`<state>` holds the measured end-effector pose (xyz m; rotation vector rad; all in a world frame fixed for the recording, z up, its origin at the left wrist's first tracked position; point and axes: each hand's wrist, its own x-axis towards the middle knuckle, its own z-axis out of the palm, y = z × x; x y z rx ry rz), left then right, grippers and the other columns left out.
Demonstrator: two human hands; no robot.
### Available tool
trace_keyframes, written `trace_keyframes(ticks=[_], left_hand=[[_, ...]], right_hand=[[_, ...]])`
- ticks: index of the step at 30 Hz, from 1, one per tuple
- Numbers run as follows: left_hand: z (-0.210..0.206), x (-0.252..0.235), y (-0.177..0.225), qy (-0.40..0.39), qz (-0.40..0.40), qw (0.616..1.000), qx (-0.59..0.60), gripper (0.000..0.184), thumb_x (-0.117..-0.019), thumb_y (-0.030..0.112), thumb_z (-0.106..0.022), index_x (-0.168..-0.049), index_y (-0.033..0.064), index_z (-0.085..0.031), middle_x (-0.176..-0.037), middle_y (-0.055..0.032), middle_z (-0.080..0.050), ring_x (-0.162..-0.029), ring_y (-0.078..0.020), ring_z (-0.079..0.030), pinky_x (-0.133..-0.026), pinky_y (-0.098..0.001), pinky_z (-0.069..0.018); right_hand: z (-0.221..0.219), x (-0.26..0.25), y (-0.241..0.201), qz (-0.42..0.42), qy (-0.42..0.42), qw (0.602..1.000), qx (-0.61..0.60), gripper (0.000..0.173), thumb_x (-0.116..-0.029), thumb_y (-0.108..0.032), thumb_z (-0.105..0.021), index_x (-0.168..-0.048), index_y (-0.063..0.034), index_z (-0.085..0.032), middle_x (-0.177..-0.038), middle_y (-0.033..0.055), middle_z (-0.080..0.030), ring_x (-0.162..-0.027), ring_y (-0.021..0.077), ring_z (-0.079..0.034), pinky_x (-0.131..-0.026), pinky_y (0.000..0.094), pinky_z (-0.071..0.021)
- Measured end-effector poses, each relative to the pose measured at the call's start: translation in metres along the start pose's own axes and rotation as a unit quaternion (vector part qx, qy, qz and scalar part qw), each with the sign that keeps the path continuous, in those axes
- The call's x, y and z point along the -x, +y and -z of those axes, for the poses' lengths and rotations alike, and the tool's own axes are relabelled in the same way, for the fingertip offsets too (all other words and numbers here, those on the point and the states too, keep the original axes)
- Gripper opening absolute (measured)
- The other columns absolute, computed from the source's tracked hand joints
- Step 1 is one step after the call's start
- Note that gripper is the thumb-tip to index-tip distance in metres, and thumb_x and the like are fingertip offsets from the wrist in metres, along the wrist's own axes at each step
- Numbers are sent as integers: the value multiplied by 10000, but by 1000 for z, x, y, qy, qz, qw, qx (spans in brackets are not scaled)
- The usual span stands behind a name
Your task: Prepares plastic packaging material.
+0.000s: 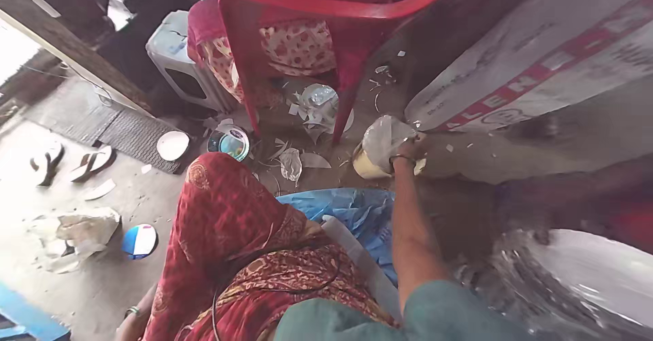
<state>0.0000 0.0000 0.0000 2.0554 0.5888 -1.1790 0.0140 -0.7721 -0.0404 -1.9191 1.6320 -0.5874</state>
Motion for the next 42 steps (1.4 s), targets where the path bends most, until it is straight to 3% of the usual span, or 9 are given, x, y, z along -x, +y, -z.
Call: trace_keyframes(ticks=[7,11,16,20,25,28,34,37,42], left_hand=[[86,8,39,97,-268,959,1,453,-1037,282,-507,-1410,28,-551,-1406,-164,-598,-1200,-276,-637,-989,-480,-529],[103,65,89,152,-394,907,9,531,-1004,369,-540,-1420,39,-548,-1442,-120,-578,-1274,-214,-586,-1063,-416,-489],[89,116,126,243,-539,806,23,1007,-782,411,-848,-1600,152,-321,-1629,-49,-376,-1457,-196,-424,-1152,-407,-434],[79,129,130,227,-591,764,124,1160,-727,305,-888,-1619,92,-178,-1581,-49,-421,-1421,-110,-432,-1164,-323,-404],[105,116,87,203,-497,811,233,293,-999,107,-608,-1264,-15,-636,-856,-6,-709,-794,-63,-670,-820,-281,-567],[122,99,53,285,-455,788,301,211,-1052,145,-560,-1117,-6,-692,-824,-15,-690,-719,-80,-654,-730,-279,-581],[140,94,23,387,-344,762,389,261,-1087,188,-495,-1201,15,-654,-781,-3,-624,-613,-53,-565,-588,-217,-506],[142,89,22,404,-298,785,362,269,-1090,223,-502,-1231,44,-646,-765,-13,-619,-584,-57,-528,-533,-202,-437],[147,79,46,350,-323,792,383,251,-1082,174,-512,-1225,26,-655,-729,5,-636,-557,-31,-533,-506,-173,-429]], right_hand=[[73,58,-110,195,4,936,-294,477,-1099,-229,-357,-1421,112,-443,-1370,272,-555,-1260,264,-561,-1090,350,-446],[81,191,-179,253,-301,879,-269,429,-1119,-300,-351,-1468,-86,-477,-1372,150,-593,-1186,256,-602,-978,473,-506],[58,375,-300,423,-675,530,-292,272,-1081,-210,-374,-1203,-41,-549,-866,20,-649,-696,78,-628,-625,256,-560],[40,504,-347,408,-847,319,-119,239,-1042,-215,-380,-1169,-57,-506,-872,47,-691,-676,117,-661,-582,279,-562],[1,567,-386,352,-826,406,-167,206,-1064,-149,-442,-1139,-35,-596,-876,12,-692,-714,39,-610,-630,205,-504],[-35,575,-393,304,-810,462,-196,232,-1074,-209,-426,-1202,-72,-564,-876,10,-678,-670,59,-613,-594,229,-530],[-85,588,-374,237,-907,340,-76,799,-1012,-699,-34,-1469,-143,-382,-1115,91,-720,-908,237,-739,-774,422,-624],[-87,593,-366,242,-923,293,-64,774,-1006,-721,-175,-1542,-175,-293,-1204,113,-705,-966,273,-736,-813,453,-621],[-94,587,-349,305,-875,372,-61,591,-1001,-176,-640,-1518,-121,-359,-1187,101,-701,-994,209,-716,-860,378,-602]])
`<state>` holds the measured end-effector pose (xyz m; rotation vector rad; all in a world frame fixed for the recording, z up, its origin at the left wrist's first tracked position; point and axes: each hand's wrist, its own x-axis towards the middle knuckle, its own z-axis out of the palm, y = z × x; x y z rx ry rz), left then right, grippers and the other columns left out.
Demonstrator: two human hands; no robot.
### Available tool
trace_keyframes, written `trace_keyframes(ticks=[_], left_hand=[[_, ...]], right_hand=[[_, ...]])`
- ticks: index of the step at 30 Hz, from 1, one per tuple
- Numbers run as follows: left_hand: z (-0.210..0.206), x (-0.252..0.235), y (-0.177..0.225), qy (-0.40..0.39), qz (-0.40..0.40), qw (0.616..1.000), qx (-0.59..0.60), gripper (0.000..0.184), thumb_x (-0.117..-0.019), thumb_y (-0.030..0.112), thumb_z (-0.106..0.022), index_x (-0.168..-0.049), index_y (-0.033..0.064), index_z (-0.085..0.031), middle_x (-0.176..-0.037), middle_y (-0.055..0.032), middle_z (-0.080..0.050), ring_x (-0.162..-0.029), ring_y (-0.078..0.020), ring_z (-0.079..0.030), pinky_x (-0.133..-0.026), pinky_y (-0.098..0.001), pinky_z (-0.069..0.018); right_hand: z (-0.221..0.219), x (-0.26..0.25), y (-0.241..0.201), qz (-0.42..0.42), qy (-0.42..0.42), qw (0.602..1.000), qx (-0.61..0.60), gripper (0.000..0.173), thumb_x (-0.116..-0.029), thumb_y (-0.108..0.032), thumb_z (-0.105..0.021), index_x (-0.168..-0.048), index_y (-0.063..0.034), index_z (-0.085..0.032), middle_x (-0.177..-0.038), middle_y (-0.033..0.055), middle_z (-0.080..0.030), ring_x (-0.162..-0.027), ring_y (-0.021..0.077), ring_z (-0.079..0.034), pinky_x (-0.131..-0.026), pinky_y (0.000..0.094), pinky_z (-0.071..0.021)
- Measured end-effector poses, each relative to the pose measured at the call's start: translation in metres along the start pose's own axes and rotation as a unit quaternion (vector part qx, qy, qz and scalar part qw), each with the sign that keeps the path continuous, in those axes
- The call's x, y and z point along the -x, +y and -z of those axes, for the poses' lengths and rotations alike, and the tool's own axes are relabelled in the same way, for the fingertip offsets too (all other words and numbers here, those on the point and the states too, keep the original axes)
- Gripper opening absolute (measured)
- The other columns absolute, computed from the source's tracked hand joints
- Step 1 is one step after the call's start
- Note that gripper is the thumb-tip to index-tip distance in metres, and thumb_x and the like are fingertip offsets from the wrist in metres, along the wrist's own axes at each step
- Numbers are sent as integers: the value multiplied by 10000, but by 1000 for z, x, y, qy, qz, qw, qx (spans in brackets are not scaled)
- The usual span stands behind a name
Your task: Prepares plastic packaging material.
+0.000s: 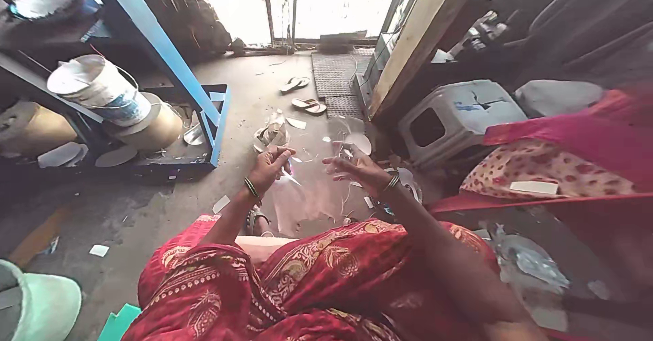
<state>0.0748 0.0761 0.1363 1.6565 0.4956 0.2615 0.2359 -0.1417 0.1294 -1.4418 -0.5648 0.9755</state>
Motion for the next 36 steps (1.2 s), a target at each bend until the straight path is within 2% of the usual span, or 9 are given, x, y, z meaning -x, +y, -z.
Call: trace_keyframes(ticks=[5,10,13,15,18,22,27,31,36], left_hand=[[-1,-4,-1,-23,-16,997,-67,277,-1097,178,-469,-1270,44,-638,-789,-35,-655,-582,-68,-546,-539,-219,-457],[20,-10,-21,-8,22,996,-90,301,-1086,141,-423,-1295,47,-618,-964,-125,-699,-762,-159,-669,-755,-356,-571],[24,-12,-36,-27,43,998,-36,317,-1096,138,-403,-1348,36,-566,-1066,-156,-684,-867,-188,-697,-837,-380,-582],[23,-11,-35,-52,61,996,-26,349,-1068,77,-399,-1389,22,-526,-1141,-167,-665,-942,-205,-686,-872,-387,-567],[26,-9,-39,-114,79,990,8,352,-1045,37,-457,-1390,6,-516,-1158,-162,-657,-989,-218,-667,-890,-405,-553],[26,-3,-49,-169,74,982,31,322,-1018,75,-583,-1336,21,-576,-1053,-80,-682,-797,-109,-650,-758,-306,-570],[22,6,-40,-252,108,961,-21,297,-997,5,-594,-1291,-38,-589,-1112,-129,-669,-942,-152,-660,-884,-345,-562],[21,0,-56,-285,107,945,-120,228,-1022,38,-574,-1222,-37,-653,-1086,-130,-683,-897,-135,-644,-859,-323,-543],[26,-9,-63,-209,113,949,-206,262,-1043,-6,-461,-1227,-77,-633,-1212,-239,-659,-1072,-294,-666,-1000,-453,-509]], right_hand=[[19,1,17,75,124,986,79,216,-1065,-139,-539,-1186,9,-639,-1017,91,-727,-835,157,-730,-763,348,-632],[39,11,9,27,157,987,34,237,-1096,-232,-487,-1081,-26,-603,-844,62,-713,-720,137,-720,-703,316,-628],[44,12,12,21,159,987,8,221,-1094,-240,-480,-1013,-84,-613,-680,-28,-555,-503,38,-506,-485,209,-492],[42,13,9,16,174,985,1,238,-1097,-265,-464,-1003,-106,-614,-650,-66,-489,-476,5,-410,-446,170,-393],[42,12,1,3,190,982,4,274,-1089,-350,-473,-1036,-134,-632,-694,-66,-540,-528,18,-492,-485,188,-455],[42,13,-13,41,198,979,-17,244,-1085,-376,-474,-1005,-205,-628,-725,-114,-580,-572,-20,-529,-526,162,-477],[60,7,-25,97,264,957,-77,191,-1075,-372,-504,-1080,-215,-613,-823,-115,-628,-691,-21,-605,-622,174,-535],[69,7,-23,115,246,958,-94,191,-1070,-358,-522,-1091,-198,-623,-880,-88,-660,-763,12,-644,-690,216,-568],[96,22,-14,150,244,956,-67,188,-1074,-377,-507,-1057,-211,-594,-714,-124,-524,-545,-43,-486,-511,141,-451]])
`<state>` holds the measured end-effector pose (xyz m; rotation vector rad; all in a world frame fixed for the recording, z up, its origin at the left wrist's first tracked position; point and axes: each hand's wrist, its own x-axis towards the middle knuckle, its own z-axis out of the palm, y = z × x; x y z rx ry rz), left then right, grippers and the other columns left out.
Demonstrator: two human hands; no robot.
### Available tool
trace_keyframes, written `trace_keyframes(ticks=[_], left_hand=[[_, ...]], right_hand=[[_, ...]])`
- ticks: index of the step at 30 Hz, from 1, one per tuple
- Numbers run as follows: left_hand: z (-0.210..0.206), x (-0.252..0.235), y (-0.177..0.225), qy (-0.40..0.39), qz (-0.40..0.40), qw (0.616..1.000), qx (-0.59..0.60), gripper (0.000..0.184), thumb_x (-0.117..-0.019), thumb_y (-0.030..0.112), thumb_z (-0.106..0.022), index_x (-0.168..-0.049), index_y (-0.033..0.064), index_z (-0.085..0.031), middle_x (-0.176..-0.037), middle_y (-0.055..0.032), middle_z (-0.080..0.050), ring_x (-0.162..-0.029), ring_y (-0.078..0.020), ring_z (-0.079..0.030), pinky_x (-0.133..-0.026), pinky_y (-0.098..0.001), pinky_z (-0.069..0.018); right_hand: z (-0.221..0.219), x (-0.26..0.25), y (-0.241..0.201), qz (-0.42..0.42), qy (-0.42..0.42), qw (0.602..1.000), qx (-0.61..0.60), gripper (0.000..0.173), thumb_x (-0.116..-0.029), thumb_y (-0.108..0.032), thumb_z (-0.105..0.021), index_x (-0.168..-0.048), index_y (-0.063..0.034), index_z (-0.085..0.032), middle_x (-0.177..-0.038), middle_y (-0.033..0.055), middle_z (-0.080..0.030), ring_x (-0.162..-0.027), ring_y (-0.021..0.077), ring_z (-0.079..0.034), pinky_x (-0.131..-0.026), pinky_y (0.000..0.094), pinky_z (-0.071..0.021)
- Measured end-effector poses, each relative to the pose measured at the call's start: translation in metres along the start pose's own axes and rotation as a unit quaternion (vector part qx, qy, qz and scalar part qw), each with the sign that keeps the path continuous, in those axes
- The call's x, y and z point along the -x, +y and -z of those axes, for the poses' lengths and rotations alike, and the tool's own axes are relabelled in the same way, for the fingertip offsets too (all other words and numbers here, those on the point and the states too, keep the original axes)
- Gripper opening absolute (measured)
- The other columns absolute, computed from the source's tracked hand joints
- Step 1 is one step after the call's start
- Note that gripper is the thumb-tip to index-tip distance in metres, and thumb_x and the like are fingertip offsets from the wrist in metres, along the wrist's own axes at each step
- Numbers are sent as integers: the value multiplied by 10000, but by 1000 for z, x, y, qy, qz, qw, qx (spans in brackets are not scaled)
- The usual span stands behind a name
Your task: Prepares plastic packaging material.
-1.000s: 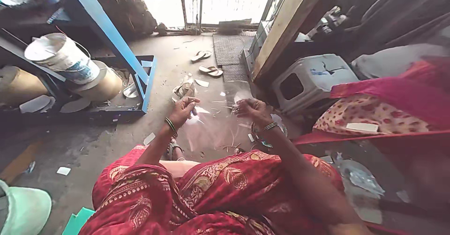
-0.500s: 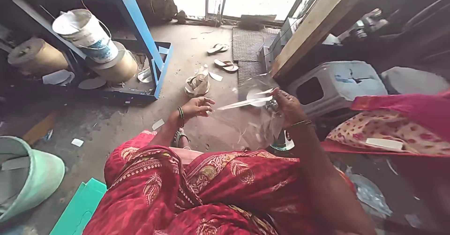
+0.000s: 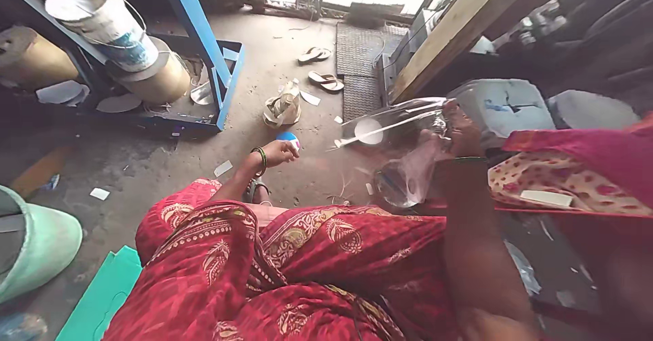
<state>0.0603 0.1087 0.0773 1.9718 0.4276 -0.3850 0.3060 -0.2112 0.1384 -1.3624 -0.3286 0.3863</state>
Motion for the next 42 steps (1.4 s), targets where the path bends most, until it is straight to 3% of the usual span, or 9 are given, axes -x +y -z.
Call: trace_keyframes(ticks=[6,11,17,21,25,28,35,38,42], left_hand=[[-12,-5,15,70,-40,981,176,453,-1058,195,-538,-1446,-14,-433,-1399,-208,-561,-1239,-267,-573,-1028,-439,-477],[-27,1,31,95,-196,973,78,1056,-788,315,-870,-1605,39,-259,-1615,-174,-370,-1484,-273,-372,-1186,-459,-361],[-47,17,26,-44,-168,982,77,569,-865,98,-799,-1376,-5,-571,-1144,-172,-675,-1050,-223,-643,-959,-395,-523],[-50,7,5,-88,-149,985,24,217,-972,147,-688,-1121,-2,-740,-1076,-122,-737,-1020,-172,-680,-972,-402,-521],[-29,2,5,-49,-72,996,-27,271,-1012,203,-653,-1153,-17,-726,-1113,-181,-722,-1066,-275,-679,-1016,-500,-496],[-11,-2,1,51,-68,992,92,269,-1034,160,-607,-1174,-57,-684,-1068,-161,-721,-965,-186,-690,-949,-382,-541],[14,12,27,216,-47,866,448,324,-1082,185,-516,-1347,1,-492,-1096,-116,-721,-942,-166,-725,-865,-320,-591],[12,12,30,264,-63,831,485,255,-1086,158,-501,-1298,18,-486,-995,-93,-706,-832,-160,-718,-794,-316,-609],[9,9,26,338,-100,818,455,197,-1072,124,-513,-1225,23,-586,-802,-4,-600,-578,-51,-522,-537,-196,-478]], right_hand=[[-23,22,-6,-30,4,998,55,212,-1083,-361,-479,-1181,-221,-603,-884,-133,-615,-725,-55,-585,-653,152,-522],[-70,34,20,-147,-153,974,76,219,-1092,-289,-456,-1161,-145,-607,-822,-45,-649,-594,11,-556,-518,189,-495],[-94,42,7,-94,-229,968,32,235,-1097,-275,-415,-1044,-164,-616,-822,-52,-664,-661,26,-620,-587,207,-552],[-79,27,-5,-61,-166,984,-14,252,-1112,-290,-388,-1063,-193,-616,-891,-71,-683,-792,20,-662,-699,209,-582],[-57,12,1,-41,-64,997,-17,218,-1095,-300,-425,-1148,-190,-606,-949,-80,-655,-833,16,-632,-740,227,-558],[-30,-1,2,-33,47,997,48,146,-1095,-317,-448,-1055,-228,-557,-715,-147,-516,-540,-72,-462,-505,118,-426],[-18,-13,23,-78,112,983,122,224,-1090,-276,-488,-1234,-120,-561,-864,-69,-565,-559,-26,-478,-514,151,-453],[-29,-3,31,-99,7,960,260,254,-1084,-326,-491,-1227,-134,-576,-846,-12,-580,-580,58,-501,-522,259,-477],[-38,7,38,-13,-155,822,547,290,-1067,-216,-530,-1251,-7,-611,-1049,293,-673,-898,484,-667,-768,696,-500]])
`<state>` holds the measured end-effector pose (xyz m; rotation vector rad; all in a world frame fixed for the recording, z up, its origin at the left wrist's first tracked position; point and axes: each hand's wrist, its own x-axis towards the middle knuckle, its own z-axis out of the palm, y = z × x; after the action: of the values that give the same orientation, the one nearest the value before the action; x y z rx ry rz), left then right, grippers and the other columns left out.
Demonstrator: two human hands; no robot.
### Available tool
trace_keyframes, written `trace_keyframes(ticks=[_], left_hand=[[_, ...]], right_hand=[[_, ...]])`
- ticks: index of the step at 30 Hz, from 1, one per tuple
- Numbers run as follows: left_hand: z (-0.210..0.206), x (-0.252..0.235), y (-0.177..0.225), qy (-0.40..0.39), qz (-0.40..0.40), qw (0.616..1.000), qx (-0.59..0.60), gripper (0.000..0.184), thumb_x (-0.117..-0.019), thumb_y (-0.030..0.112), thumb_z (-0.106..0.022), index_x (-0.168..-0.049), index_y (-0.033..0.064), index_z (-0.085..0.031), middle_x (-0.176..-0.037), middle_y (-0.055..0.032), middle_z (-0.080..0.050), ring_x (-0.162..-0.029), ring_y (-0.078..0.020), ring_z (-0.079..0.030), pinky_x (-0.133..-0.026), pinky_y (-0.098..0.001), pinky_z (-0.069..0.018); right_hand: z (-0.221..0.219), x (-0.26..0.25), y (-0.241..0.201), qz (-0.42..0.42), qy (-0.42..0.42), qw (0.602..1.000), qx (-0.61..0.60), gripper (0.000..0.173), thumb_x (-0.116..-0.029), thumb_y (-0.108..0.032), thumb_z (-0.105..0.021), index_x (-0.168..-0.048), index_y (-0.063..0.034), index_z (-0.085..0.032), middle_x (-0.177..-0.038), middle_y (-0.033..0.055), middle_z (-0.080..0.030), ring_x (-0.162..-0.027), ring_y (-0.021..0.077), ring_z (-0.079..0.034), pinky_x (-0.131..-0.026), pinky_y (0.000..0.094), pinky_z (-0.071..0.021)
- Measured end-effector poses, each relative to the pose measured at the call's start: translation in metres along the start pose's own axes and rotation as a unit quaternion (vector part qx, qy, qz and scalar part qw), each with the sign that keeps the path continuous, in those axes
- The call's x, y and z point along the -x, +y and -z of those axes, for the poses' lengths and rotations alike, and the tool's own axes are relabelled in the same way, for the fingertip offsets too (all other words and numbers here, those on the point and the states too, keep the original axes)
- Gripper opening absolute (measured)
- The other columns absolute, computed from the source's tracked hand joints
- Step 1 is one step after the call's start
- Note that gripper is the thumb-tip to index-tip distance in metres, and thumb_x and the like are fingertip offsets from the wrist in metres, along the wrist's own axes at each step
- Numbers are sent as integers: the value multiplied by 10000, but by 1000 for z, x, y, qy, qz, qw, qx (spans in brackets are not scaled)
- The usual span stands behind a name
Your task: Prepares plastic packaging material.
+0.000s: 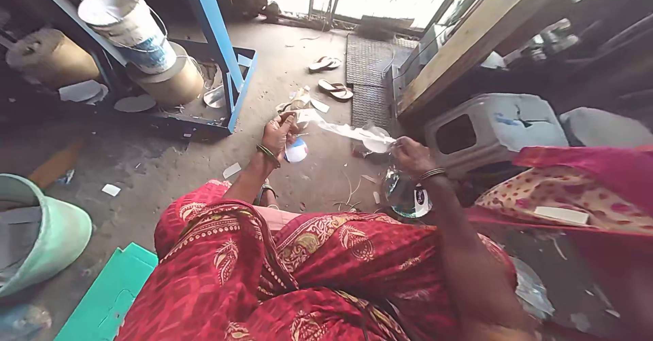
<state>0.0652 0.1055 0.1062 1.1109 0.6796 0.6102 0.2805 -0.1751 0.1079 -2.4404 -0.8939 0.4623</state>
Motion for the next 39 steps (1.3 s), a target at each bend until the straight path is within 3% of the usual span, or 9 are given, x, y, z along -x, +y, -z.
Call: trace_keyframes(ticks=[3,11,16,20,23,26,29,31,39], left_hand=[[4,1,2,-26,-51,993,-101,225,-1070,120,-521,-1226,-6,-624,-879,-18,-633,-629,-28,-531,-577,-187,-466],[-3,2,-4,-85,-95,974,-189,160,-996,134,-664,-1060,-12,-672,-810,-13,-714,-646,-33,-608,-622,-212,-517],[-20,15,-2,-150,-138,949,-240,180,-980,131,-678,-1066,-26,-659,-894,-43,-722,-763,-56,-667,-715,-243,-562],[-35,29,-5,-285,-239,883,-287,186,-1001,101,-606,-1091,-37,-691,-816,-43,-695,-669,-43,-622,-623,-213,-537],[-46,52,3,-397,-256,798,-374,203,-1031,68,-553,-1138,-28,-696,-891,-115,-700,-682,-130,-621,-660,-282,-544],[-57,59,-4,-452,-293,732,-417,177,-992,7,-578,-1083,-53,-718,-917,-164,-716,-762,-219,-687,-768,-367,-584],[-52,54,-9,-436,-292,741,-419,155,-994,20,-597,-1092,-47,-696,-868,-150,-706,-724,-206,-673,-731,-366,-581],[-47,43,-13,-415,-249,777,-404,193,-1003,102,-623,-1126,-25,-701,-890,-125,-723,-757,-155,-672,-754,-335,-564],[-38,29,-19,-410,-55,842,-347,213,-1000,122,-637,-1152,-18,-686,-1106,-128,-712,-940,-147,-687,-877,-347,-568]], right_hand=[[-20,-8,10,25,-17,995,91,381,-991,-167,-664,-1328,-1,-604,-1261,315,-612,-1128,533,-607,-915,728,-462],[-18,15,-16,159,15,987,-7,288,-1029,-156,-619,-1285,-25,-634,-1265,251,-627,-961,405,-696,-848,594,-560],[-34,8,-31,205,61,973,-86,308,-1023,-158,-626,-1269,26,-647,-1256,228,-666,-1046,349,-706,-923,500,-574],[-31,21,-53,288,137,940,-122,653,-920,-329,-752,-1431,10,-526,-1465,209,-543,-1332,332,-548,-1102,463,-460],[-11,40,-65,328,78,931,-140,987,-802,-334,-857,-1576,-37,-322,-1615,160,-374,-1484,297,-373,-1210,429,-336],[-15,27,-60,373,7,917,-139,932,-715,-345,-904,-1471,-1,-481,-1281,130,-687,-1235,259,-622,-1119,495,-420],[-19,24,-54,336,1,929,-155,319,-855,-130,-794,-1119,31,-714,-855,113,-735,-785,183,-709,-789,386,-583],[-15,22,-48,299,26,935,-189,155,-948,-109,-689,-983,37,-732,-812,81,-726,-680,105,-688,-683,298,-606],[1,25,-49,142,74,916,-367,147,-1005,-157,-632,-1028,-20,-680,-784,-10,-674,-609,52,-632,-539,240,-560]])
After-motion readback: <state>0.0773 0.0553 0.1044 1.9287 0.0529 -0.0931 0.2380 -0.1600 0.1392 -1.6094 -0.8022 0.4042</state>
